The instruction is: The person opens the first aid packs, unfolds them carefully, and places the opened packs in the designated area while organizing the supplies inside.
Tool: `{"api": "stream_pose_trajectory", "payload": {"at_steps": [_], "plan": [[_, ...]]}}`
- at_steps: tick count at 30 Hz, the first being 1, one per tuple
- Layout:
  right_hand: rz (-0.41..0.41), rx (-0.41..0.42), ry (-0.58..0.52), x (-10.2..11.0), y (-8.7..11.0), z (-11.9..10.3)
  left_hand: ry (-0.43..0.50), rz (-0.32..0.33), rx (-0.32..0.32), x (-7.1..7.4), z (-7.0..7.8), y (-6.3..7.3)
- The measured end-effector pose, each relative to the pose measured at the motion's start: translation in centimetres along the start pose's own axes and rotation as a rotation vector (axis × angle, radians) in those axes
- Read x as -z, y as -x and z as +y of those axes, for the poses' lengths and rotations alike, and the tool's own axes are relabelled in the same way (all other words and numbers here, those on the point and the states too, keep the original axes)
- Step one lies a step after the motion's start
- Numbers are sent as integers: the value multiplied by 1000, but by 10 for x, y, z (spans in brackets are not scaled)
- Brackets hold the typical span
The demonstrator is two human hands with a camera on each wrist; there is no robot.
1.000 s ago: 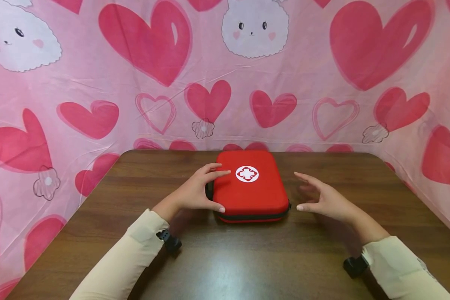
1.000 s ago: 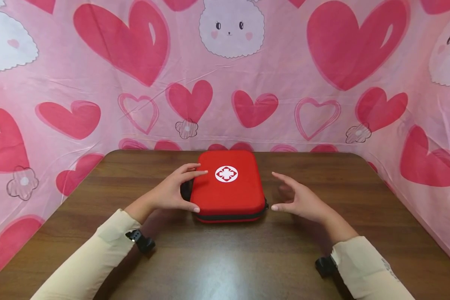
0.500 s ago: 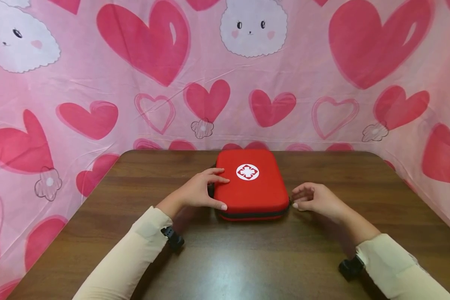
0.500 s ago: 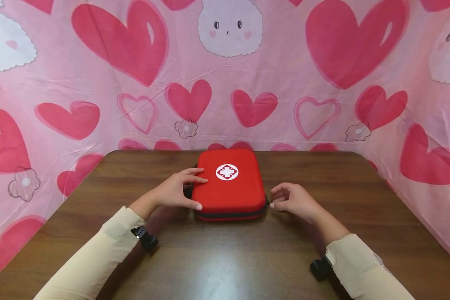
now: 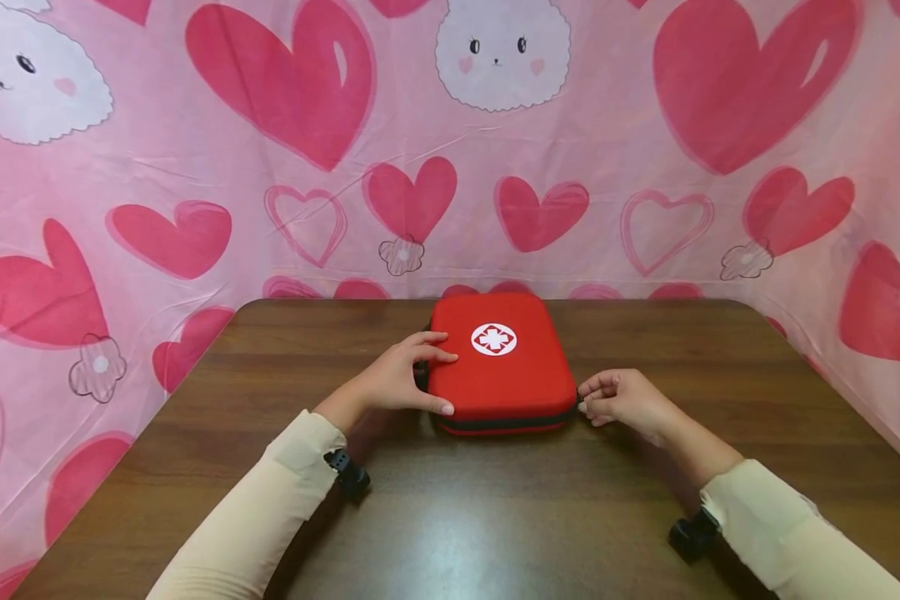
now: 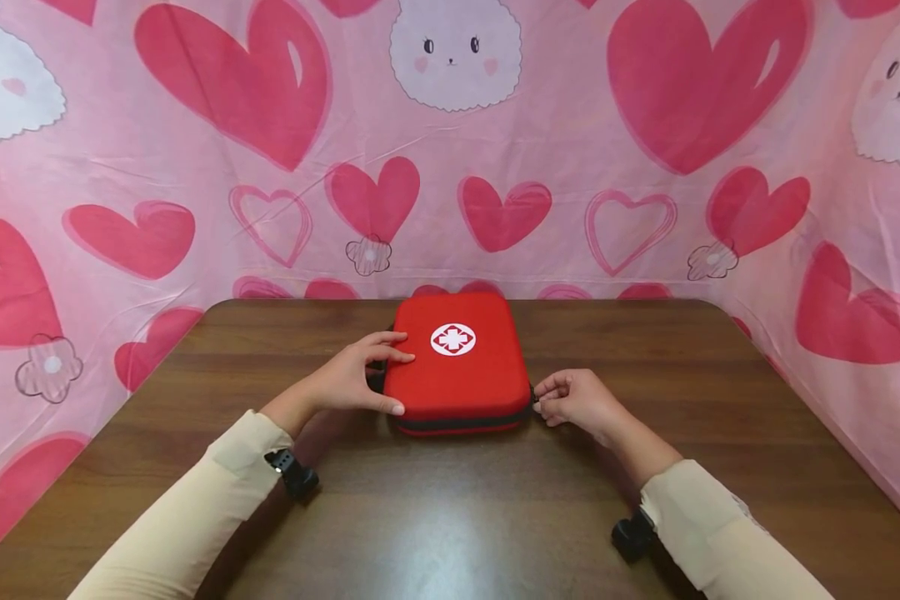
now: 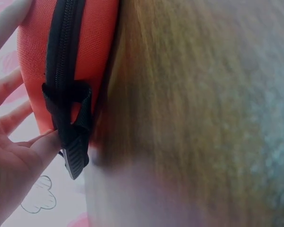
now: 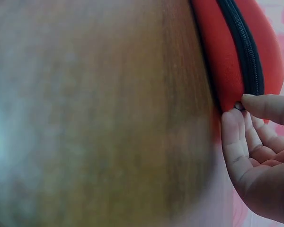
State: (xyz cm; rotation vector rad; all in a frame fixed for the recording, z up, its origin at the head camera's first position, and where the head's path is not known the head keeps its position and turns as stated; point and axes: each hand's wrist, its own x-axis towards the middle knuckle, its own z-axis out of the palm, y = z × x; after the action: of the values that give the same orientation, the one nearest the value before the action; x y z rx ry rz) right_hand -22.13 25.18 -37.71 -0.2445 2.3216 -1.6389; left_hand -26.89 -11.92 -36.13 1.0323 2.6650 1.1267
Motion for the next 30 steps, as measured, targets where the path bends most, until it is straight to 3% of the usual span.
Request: {"api": "stream_pose_trajectory", "payload": {"at_steps": [11, 24, 30], "plan": [[0, 92, 192, -2, 9, -3, 32, 13, -9, 0, -2, 0], [-128, 144, 256, -10, 22, -10, 36, 27, -1, -2, 2, 1], [-104, 158, 290, -19, 26, -15, -13, 51, 14, -5, 2, 2]]}}
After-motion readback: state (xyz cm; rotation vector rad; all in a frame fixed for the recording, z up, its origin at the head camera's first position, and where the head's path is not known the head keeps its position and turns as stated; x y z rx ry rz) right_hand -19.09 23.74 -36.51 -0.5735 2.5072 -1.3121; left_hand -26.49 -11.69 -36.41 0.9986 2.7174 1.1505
